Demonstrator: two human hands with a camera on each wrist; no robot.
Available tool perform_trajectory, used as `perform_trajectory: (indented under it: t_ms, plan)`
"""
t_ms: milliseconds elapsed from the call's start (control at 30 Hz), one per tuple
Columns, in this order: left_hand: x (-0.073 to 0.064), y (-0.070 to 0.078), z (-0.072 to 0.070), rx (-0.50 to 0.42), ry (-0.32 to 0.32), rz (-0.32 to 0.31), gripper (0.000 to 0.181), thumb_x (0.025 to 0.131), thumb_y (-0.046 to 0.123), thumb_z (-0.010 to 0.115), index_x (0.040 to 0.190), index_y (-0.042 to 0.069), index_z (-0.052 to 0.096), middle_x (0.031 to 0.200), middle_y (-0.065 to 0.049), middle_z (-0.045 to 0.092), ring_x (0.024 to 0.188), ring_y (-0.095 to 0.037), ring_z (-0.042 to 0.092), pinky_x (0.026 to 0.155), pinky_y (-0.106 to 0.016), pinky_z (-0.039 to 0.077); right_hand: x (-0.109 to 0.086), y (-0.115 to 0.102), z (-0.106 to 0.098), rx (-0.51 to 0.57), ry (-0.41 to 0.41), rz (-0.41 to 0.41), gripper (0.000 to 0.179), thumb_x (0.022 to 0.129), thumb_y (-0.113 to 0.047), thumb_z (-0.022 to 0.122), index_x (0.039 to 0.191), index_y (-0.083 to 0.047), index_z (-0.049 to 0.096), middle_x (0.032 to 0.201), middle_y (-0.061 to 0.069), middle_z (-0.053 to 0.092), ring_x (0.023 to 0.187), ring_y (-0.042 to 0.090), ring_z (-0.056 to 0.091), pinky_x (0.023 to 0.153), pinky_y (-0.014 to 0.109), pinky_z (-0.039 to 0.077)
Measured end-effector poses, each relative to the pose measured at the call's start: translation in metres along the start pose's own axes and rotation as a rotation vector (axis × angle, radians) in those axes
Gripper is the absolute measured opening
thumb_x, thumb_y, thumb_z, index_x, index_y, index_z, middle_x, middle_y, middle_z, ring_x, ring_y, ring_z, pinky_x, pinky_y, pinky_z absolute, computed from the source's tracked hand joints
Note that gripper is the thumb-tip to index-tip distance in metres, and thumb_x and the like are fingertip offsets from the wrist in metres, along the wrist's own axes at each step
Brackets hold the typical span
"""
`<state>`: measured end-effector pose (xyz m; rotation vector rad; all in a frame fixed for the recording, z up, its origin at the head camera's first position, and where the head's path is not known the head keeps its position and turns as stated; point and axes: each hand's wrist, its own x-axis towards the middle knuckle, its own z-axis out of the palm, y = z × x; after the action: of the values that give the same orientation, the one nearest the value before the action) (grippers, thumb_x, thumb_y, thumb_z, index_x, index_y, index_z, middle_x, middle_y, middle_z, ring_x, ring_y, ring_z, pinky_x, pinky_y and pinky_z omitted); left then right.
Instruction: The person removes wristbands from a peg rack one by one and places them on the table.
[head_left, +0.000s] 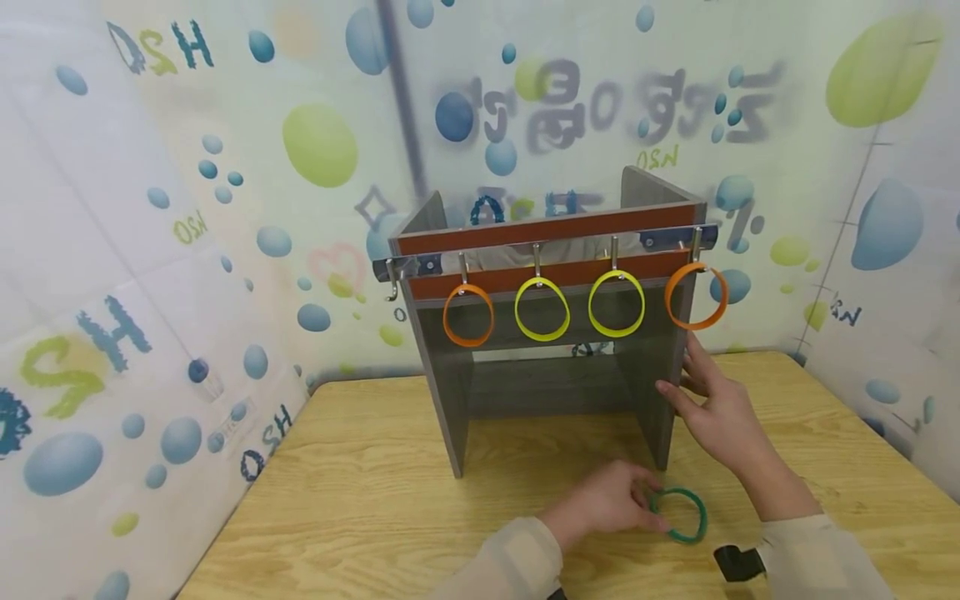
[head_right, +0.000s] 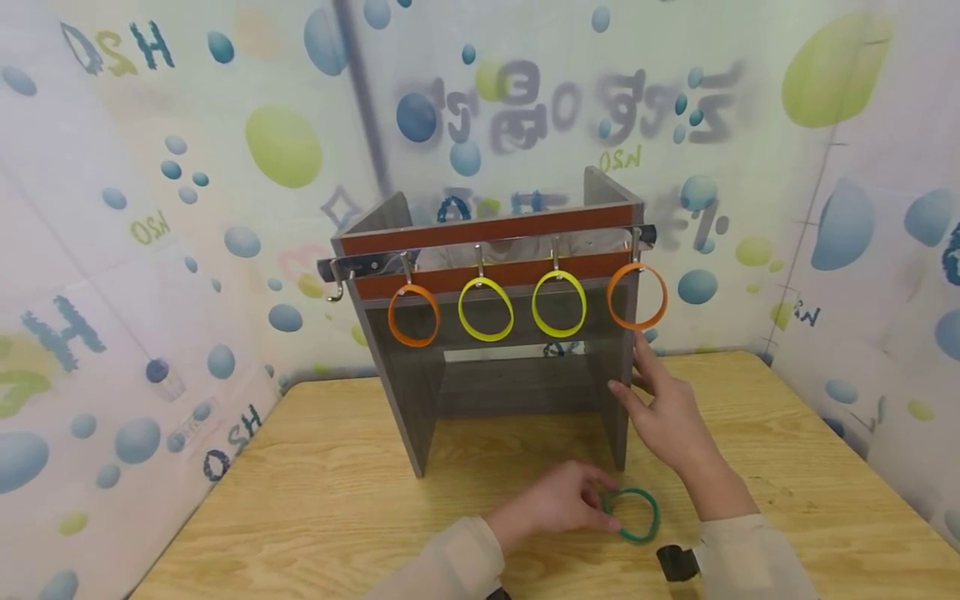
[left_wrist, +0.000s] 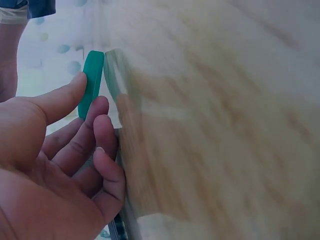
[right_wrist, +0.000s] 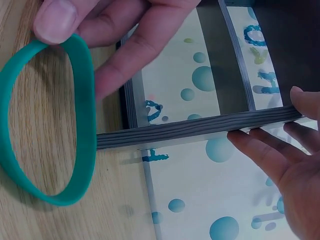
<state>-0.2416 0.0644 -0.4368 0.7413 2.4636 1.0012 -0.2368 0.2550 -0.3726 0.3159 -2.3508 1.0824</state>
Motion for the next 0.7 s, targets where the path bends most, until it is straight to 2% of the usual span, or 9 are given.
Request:
perform_trajectory:
  t_ms: [167, 300, 367, 433, 500, 533, 700]
  plan:
    - [-0.001, -0.003, -0.001, 0.004, 0.003, -0.017, 0.034, 0.090, 0.026, 0.089, 0.122, 0.020, 0.078, 0.084, 0.008, 0.073, 0.072, -0.002, 0.062, 0.065, -0.020, 0.054, 0.000, -0.001, 0.001, -0.006, -0.009, 0.012, 0.090, 0.105, -0.017, 0.069, 0.173, -0.024, 0.010, 0.153, 0.036, 0.050, 0.123, 0.058, 0.064, 0.080, 0.058, 0.064]
    - [-0.003, -0.005, -0.008, -0.007, 0.014, 0.001, 0.030, 0.089, 0.026, 0.089, 0.117, 0.019, 0.079, 0.083, 0.009, 0.073, 0.071, -0.001, 0.062, 0.064, -0.019, 0.053, 0.000, 0.000, 0.001, -0.010, -0.011, 0.008, 0.090, 0.106, -0.018, 0.068, 0.173, -0.024, 0.009, 0.154, 0.036, 0.049, 0.122, 0.058, 0.064, 0.081, 0.060, 0.063]
    - [-0.004, -0.005, -0.014, -0.014, 0.042, 0.025, 0.031, 0.089, 0.026, 0.089, 0.118, 0.017, 0.079, 0.085, 0.009, 0.073, 0.071, 0.000, 0.062, 0.064, -0.018, 0.053, 0.000, -0.001, 0.001, -0.011, -0.015, 0.010, 0.089, 0.106, -0.018, 0.067, 0.173, -0.025, 0.008, 0.154, 0.036, 0.048, 0.123, 0.058, 0.064, 0.083, 0.062, 0.062]
    - [-0.005, -0.003, -0.023, -0.051, 0.098, 0.052, 0.033, 0.090, 0.026, 0.088, 0.120, 0.015, 0.078, 0.085, 0.009, 0.073, 0.070, 0.000, 0.062, 0.063, -0.019, 0.052, -0.001, -0.001, 0.001, -0.006, -0.019, 0.017, 0.090, 0.106, -0.019, 0.067, 0.173, -0.025, 0.007, 0.155, 0.036, 0.048, 0.124, 0.059, 0.063, 0.084, 0.063, 0.062]
    - [-0.008, -0.001, -0.034, -0.117, 0.204, 0.081, 0.033, 0.091, 0.027, 0.087, 0.121, 0.014, 0.077, 0.085, 0.009, 0.073, 0.070, 0.001, 0.061, 0.062, -0.019, 0.052, -0.001, -0.002, 0.001, -0.008, -0.020, 0.019, 0.089, 0.106, -0.019, 0.067, 0.173, -0.024, 0.007, 0.155, 0.036, 0.048, 0.124, 0.059, 0.063, 0.085, 0.063, 0.062]
    - [-0.009, 0.000, -0.041, -0.151, 0.277, 0.105, 0.033, 0.092, 0.027, 0.086, 0.121, 0.014, 0.077, 0.085, 0.007, 0.074, 0.070, 0.002, 0.061, 0.063, -0.019, 0.052, -0.001, -0.002, 0.001, -0.006, -0.021, 0.022, 0.089, 0.107, -0.019, 0.067, 0.173, -0.024, 0.007, 0.155, 0.036, 0.047, 0.124, 0.059, 0.063, 0.085, 0.064, 0.061]
    - [-0.019, 0.003, -0.080, -0.382, 0.701, 0.190, 0.026, 0.094, 0.028, 0.083, 0.114, 0.013, 0.078, 0.090, -0.005, 0.080, 0.069, 0.000, 0.062, 0.065, -0.020, 0.053, -0.002, 0.000, 0.001, -0.008, -0.013, 0.008, 0.088, 0.106, -0.015, 0.066, 0.172, -0.016, 0.009, 0.153, 0.040, 0.047, 0.120, 0.060, 0.064, 0.085, 0.064, 0.061]
